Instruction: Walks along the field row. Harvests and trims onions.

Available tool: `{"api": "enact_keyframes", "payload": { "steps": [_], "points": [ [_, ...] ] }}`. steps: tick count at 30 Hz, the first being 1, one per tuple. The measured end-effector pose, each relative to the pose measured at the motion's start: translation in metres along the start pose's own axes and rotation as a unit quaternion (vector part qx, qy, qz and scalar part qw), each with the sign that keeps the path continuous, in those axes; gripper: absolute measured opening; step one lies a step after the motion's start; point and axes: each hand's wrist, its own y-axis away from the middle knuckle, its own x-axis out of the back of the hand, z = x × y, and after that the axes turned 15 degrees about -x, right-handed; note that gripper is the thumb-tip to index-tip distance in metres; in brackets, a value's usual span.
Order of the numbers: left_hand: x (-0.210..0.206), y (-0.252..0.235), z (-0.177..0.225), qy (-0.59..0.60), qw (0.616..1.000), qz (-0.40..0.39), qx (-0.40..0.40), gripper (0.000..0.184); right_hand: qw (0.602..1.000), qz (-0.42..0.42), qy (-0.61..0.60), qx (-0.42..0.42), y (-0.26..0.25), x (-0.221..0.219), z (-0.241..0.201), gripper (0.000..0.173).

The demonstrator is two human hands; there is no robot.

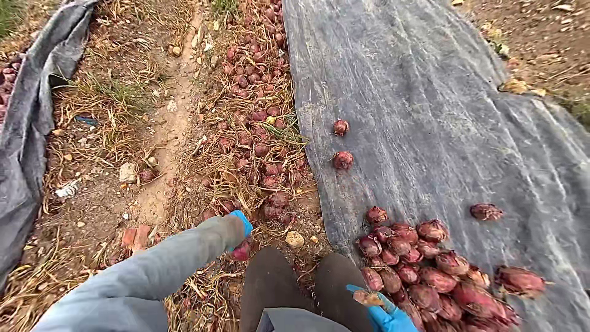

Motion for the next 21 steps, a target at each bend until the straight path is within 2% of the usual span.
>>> {"api": "enact_keyframes", "payload": {
  "steps": [1, 3, 4, 5, 6, 7, 9, 10, 11, 12, 13, 17, 21],
  "points": [
    [0.002, 0.023, 0.010, 0.013, 0.999, 0.047, -0.023, 0.055, 1.000, -0.004, 0.009, 0.012, 0.001, -0.005, -0.001, 0.035],
    [0.008, 0.067, 0.033, 0.140, 0.982, 0.124, -0.017, 0.070, 0.999, -0.014, 0.014, 0.034, -0.002, -0.016, -0.007, 0.037],
    [0.006, 0.084, 0.046, 0.228, 0.960, 0.160, -0.003, 0.076, 0.999, -0.021, 0.014, 0.039, -0.003, -0.023, -0.010, 0.039],
    [-0.004, 0.095, 0.056, 0.328, 0.920, 0.215, 0.002, 0.079, 0.998, -0.035, 0.011, 0.045, -0.004, -0.031, -0.013, 0.041],
    [-0.021, 0.101, 0.067, 0.435, 0.853, 0.287, -0.017, 0.079, 0.997, -0.062, 0.003, 0.048, -0.002, -0.039, -0.015, 0.042],
    [-0.041, 0.103, 0.082, 0.543, 0.756, 0.359, -0.065, 0.076, 0.994, -0.097, -0.008, 0.053, 0.003, -0.047, -0.017, 0.044],
    [-0.082, 0.091, 0.129, 0.708, 0.497, 0.466, -0.184, 0.059, 0.978, -0.191, -0.017, 0.084, 0.014, -0.057, -0.019, 0.050],
    [-0.099, 0.082, 0.154, 0.756, 0.369, 0.475, -0.256, 0.050, 0.966, -0.236, -0.015, 0.105, 0.020, -0.061, -0.021, 0.054],
    [-0.113, 0.073, 0.175, 0.773, 0.288, 0.467, -0.318, 0.040, 0.956, -0.267, -0.007, 0.122, 0.027, -0.066, -0.024, 0.056],
    [-0.125, 0.066, 0.192, 0.771, 0.256, 0.463, -0.356, 0.036, 0.949, -0.283, 0.011, 0.140, 0.035, -0.069, -0.026, 0.056],
    [-0.133, 0.061, 0.206, 0.765, 0.248, 0.463, -0.373, 0.036, 0.945, -0.287, 0.029, 0.154, 0.042, -0.070, -0.029, 0.057],
    [-0.142, 0.056, 0.227, 0.753, 0.249, 0.479, -0.377, 0.039, 0.948, -0.242, 0.111, 0.172, 0.058, -0.068, -0.038, 0.056],
    [-0.137, 0.066, 0.218, 0.705, 0.250, 0.429, -0.507, 0.030, 0.941, -0.207, 0.163, 0.212, 0.062, -0.061, -0.044, 0.056]
  ]
}}
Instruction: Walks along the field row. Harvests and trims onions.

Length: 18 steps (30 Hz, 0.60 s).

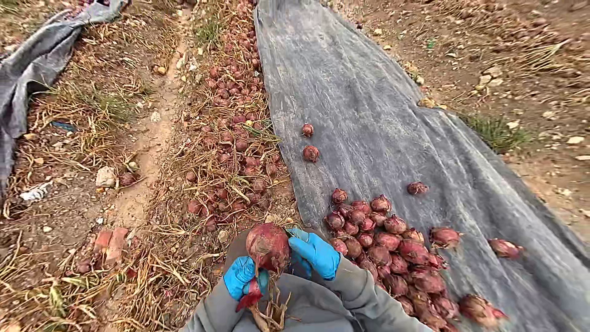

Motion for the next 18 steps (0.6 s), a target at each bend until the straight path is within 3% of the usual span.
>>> {"api": "enact_keyframes", "payload": {
  "steps": [3, 5, 7, 10, 11, 12, 14, 15, 17, 18],
  "points": [
    [0.001, -0.008, 0.011, -0.018, 0.997, -0.071, 0.029, 0.019, 0.998, -0.008, 0.020, 0.052, 0.008, 0.004, -0.012, 0.060],
    [-0.007, -0.017, 0.017, -0.036, 0.997, -0.056, 0.050, 0.017, 0.995, -0.007, 0.026, 0.098, 0.011, 0.005, -0.016, 0.065],
    [-0.006, -0.018, 0.022, -0.077, 0.993, -0.067, 0.066, 0.018, 0.990, 0.026, 0.050, 0.133, 0.016, 0.006, -0.022, 0.058],
    [-0.016, -0.023, 0.032, -0.276, 0.959, -0.021, 0.067, 0.024, 0.978, 0.094, 0.071, 0.172, 0.015, 0.007, -0.024, 0.046],
    [-0.015, -0.025, 0.036, -0.410, 0.910, -0.042, 0.042, 0.031, 0.972, 0.136, 0.089, 0.168, 0.010, 0.006, -0.021, 0.046],
    [-0.014, -0.028, 0.039, -0.560, 0.825, -0.078, 0.005, 0.046, 0.968, 0.172, 0.106, 0.149, 0.005, 0.006, -0.017, 0.050],
    [-0.009, -0.037, 0.040, -0.769, 0.622, -0.126, -0.073, 0.056, 0.967, 0.212, 0.122, 0.075, -0.001, 0.008, -0.010, 0.055],
    [-0.009, -0.045, 0.047, -0.813, 0.565, -0.138, -0.033, 0.055, 0.972, 0.207, 0.104, 0.039, -0.001, 0.009, -0.006, 0.055],
    [-0.008, -0.077, 0.066, -0.819, 0.506, -0.125, 0.240, 0.054, 0.984, 0.174, 0.026, -0.009, 0.003, 0.009, 0.005, 0.052],
    [0.005, -0.094, 0.068, -0.792, 0.496, -0.076, 0.349, 0.056, 0.985, 0.165, -0.030, -0.033, 0.006, 0.009, 0.013, 0.053]
  ]
}}
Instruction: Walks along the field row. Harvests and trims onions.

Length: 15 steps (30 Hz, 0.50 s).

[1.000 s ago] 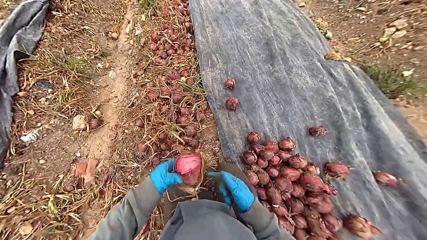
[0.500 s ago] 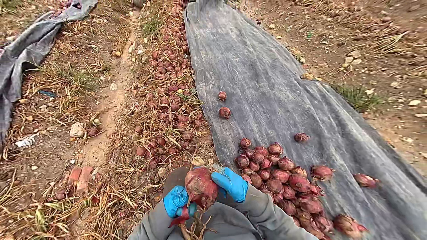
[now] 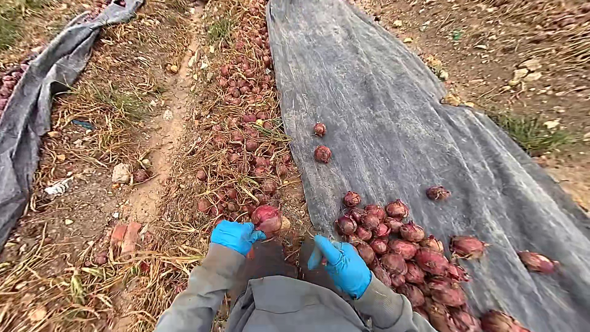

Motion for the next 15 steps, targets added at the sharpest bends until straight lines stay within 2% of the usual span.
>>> {"api": "enact_keyframes", "payload": {
  "steps": [1, 2, 4, 5, 7, 10, 11, 13, 15],
  "points": [
    [0.000, -0.020, -0.013, 0.055, 0.995, -0.011, 0.079, 0.058, 0.998, -0.011, -0.043, -0.043, 0.001, 0.003, 0.010, 0.056],
    [-0.005, -0.039, -0.026, 0.125, 0.983, 0.016, 0.135, 0.061, 0.994, -0.026, -0.050, -0.097, -0.002, 0.008, 0.019, 0.060],
    [-0.007, -0.064, -0.034, 0.216, 0.960, 0.057, 0.167, 0.062, 0.975, -0.079, 0.005, -0.208, -0.016, 0.016, 0.037, 0.069],
    [-0.004, -0.069, -0.026, 0.244, 0.957, 0.061, 0.145, 0.060, 0.961, -0.118, 0.042, -0.248, -0.025, 0.017, 0.044, 0.073],
    [0.002, -0.065, 0.006, 0.251, 0.966, 0.011, 0.061, 0.055, 0.937, -0.197, 0.044, -0.287, -0.035, 0.015, 0.056, 0.079],
    [0.010, -0.053, 0.061, 0.142, 0.970, -0.178, -0.083, 0.060, 0.918, -0.272, -0.123, -0.262, -0.043, 0.011, 0.072, 0.082],
    [0.007, -0.049, 0.076, 0.110, 0.957, -0.228, -0.140, 0.062, 0.907, -0.255, -0.219, -0.255, -0.043, 0.007, 0.074, 0.081],
    [-0.011, -0.042, 0.099, 0.096, 0.928, -0.273, -0.235, 0.064, 0.876, -0.174, -0.375, -0.250, -0.039, -0.005, 0.068, 0.071],
    [-0.026, -0.044, 0.107, 0.110, 0.905, -0.287, -0.292, 0.062, 0.875, -0.110, -0.422, -0.211, -0.037, -0.009, 0.069, 0.054]
  ]
}}
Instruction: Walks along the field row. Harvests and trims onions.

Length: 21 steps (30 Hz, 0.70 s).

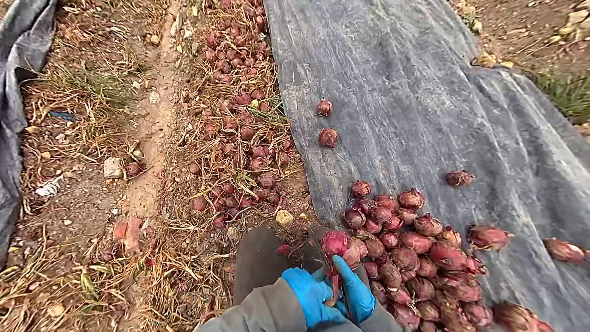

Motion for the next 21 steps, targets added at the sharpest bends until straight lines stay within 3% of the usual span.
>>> {"api": "enact_keyframes", "payload": {
  "steps": [2, 4, 6, 8, 9, 11, 15, 18, 21],
  "points": [
    [0.004, -0.006, -0.015, -0.022, 1.000, -0.011, -0.014, 0.059, 0.997, 0.052, 0.030, 0.043, -0.001, 0.000, -0.002, 0.037],
    [0.023, -0.015, -0.041, -0.057, 0.998, -0.001, 0.024, 0.054, 0.980, 0.105, 0.112, 0.126, -0.006, 0.005, -0.008, 0.021],
    [0.047, -0.037, -0.070, -0.094, 0.992, 0.028, 0.083, 0.045, 0.939, 0.161, 0.224, 0.205, -0.012, 0.010, -0.018, 0.038],
    [0.064, -0.066, -0.111, -0.120, 0.977, 0.045, 0.170, 0.039, 0.873, 0.265, 0.334, 0.238, -0.004, 0.014, -0.044, 0.041],
    [0.071, -0.080, -0.139, -0.126, 0.968, 0.042, 0.213, 0.038, 0.840, 0.328, 0.358, 0.242, 0.005, 0.019, -0.062, 0.044],
    [0.071, -0.106, -0.195, -0.134, 0.958, 0.013, 0.255, 0.030, 0.812, 0.421, 0.325, 0.240, 0.019, 0.036, -0.096, 0.048],
    [0.059, -0.141, -0.295, -0.149, 0.940, -0.002, 0.307, 0.037, 0.817, 0.475, 0.216, 0.244, 0.035, 0.069, -0.119, 0.052],
    [0.061, -0.132, -0.317, -0.157, 0.933, 0.036, 0.323, 0.039, 0.839, 0.475, 0.185, 0.191, 0.048, 0.076, -0.095, 0.057],
    [0.068, -0.091, -0.335, -0.068, 0.905, 0.139, 0.396, 0.034, 0.863, 0.454, 0.192, 0.115, 0.049, 0.076, -0.066, 0.061]
  ]
}}
